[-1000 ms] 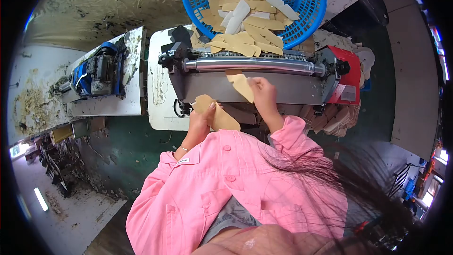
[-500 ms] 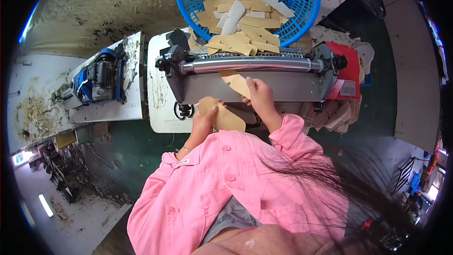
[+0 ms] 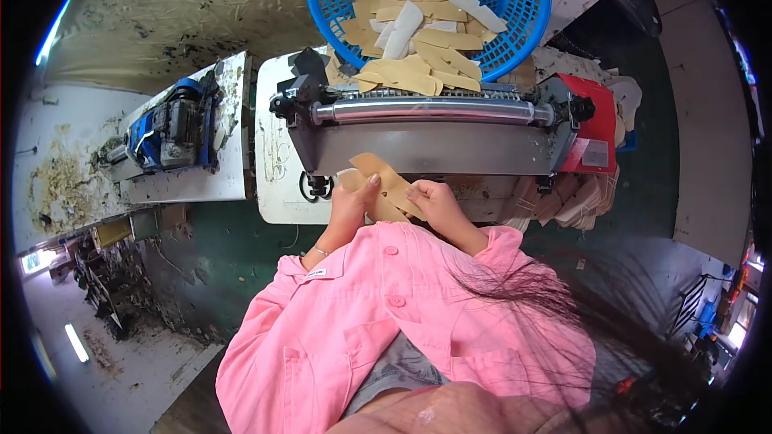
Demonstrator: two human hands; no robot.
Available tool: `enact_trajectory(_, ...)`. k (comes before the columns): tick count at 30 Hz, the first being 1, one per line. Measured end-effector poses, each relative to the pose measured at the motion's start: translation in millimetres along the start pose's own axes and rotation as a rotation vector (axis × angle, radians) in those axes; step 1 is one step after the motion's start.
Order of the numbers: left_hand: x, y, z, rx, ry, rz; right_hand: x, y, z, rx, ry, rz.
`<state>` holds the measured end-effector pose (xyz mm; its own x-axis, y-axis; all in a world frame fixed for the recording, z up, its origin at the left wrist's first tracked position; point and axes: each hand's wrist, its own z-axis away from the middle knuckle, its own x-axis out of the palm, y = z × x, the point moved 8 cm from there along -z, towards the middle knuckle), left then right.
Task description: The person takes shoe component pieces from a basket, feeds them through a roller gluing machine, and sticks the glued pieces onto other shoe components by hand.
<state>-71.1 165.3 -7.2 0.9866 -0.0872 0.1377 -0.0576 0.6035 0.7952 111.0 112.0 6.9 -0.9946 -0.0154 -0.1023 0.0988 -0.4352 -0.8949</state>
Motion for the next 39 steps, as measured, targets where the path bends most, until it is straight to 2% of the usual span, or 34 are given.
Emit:
enact_trajectory(2,-3.8,0.0,-0.1,-0.012,0.066,-0.075,0.5,-0.6,-0.8,0.009,0.025,0.027)
enact_trajectory(5,2.6,13.9,6.5,0.004,0.103,0.012,2.0,-0.3,-15.1,0.069,0.041,0.058)
enact_trajectory(7,-3.1,2.5,-2.2,-0.045,0.016,0.184,-0.3,5.5,-38.2,0.181,0.033,-0.049)
enact_trajectory(8,-5.1,-4.4,-5.1,-0.07,-0.027,0.269,-6.8,10.2,-53.8,0.122,0.063,-0.214)
enact_trajectory(9,0.3,-1.6,-3.1,-0.055,-0.086,0.341,-19.4,12.5,-66.4,0.095,0.151,-0.206)
enact_trajectory(11,8.5,5.5,4.9,-0.021,-0.197,0.486,-37.1,-21.3,-52.6,0.079,0.281,-0.432)
enact_trajectory(12,11.7,6.2,6.5,0.0,-0.289,0.439,-31.1,-27.4,-45.8,0.077,0.214,-0.289)
enact_trajectory(14,18.5,12.4,9.9,0.029,-0.276,0.376,-14.4,-28.0,-12.7,0.071,0.084,0.008)
enact_trajectory(15,22.5,12.6,11.9,0.039,-0.271,0.348,-4.3,-42.8,5.4,-0.128,0.098,0.226)
enact_trajectory(17,25.1,10.2,9.8,0.068,-0.281,0.236,17.3,-43.3,13.1,-0.331,0.021,0.285)
enact_trajectory(20,25.8,12.8,6.3,0.089,-0.243,0.157,20.2,-29.5,5.2,-0.242,0.041,0.232)
enact_trajectory(24,28.9,15.5,3.1,0.04,-0.23,0.104,10.9,-27.0,6.5,-0.228,0.146,0.202)
enact_trajectory(27,40.4,25.8,14.9,-0.026,-0.299,0.333,3.0,-24.0,8.3,-0.18,0.21,0.123)
enact_trajectory(29,46.1,35.0,23.8,-0.013,-0.343,0.377,1.2,-20.1,8.4,-0.128,0.233,0.008)
enact_trajectory(32,39.5,28.2,18.7,0.036,-0.323,0.352,1.9,-28.0,12.3,-0.205,0.299,0.066)
enact_trajectory(35,24.1,10.7,5.9,0.011,-0.228,0.301,3.9,-65.7,25.3,-0.616,0.413,0.445)
enact_trajectory(39,12.7,0.5,4.8,-0.049,-0.126,0.298,10.2,-39.2,7.8,-0.263,0.174,0.215)
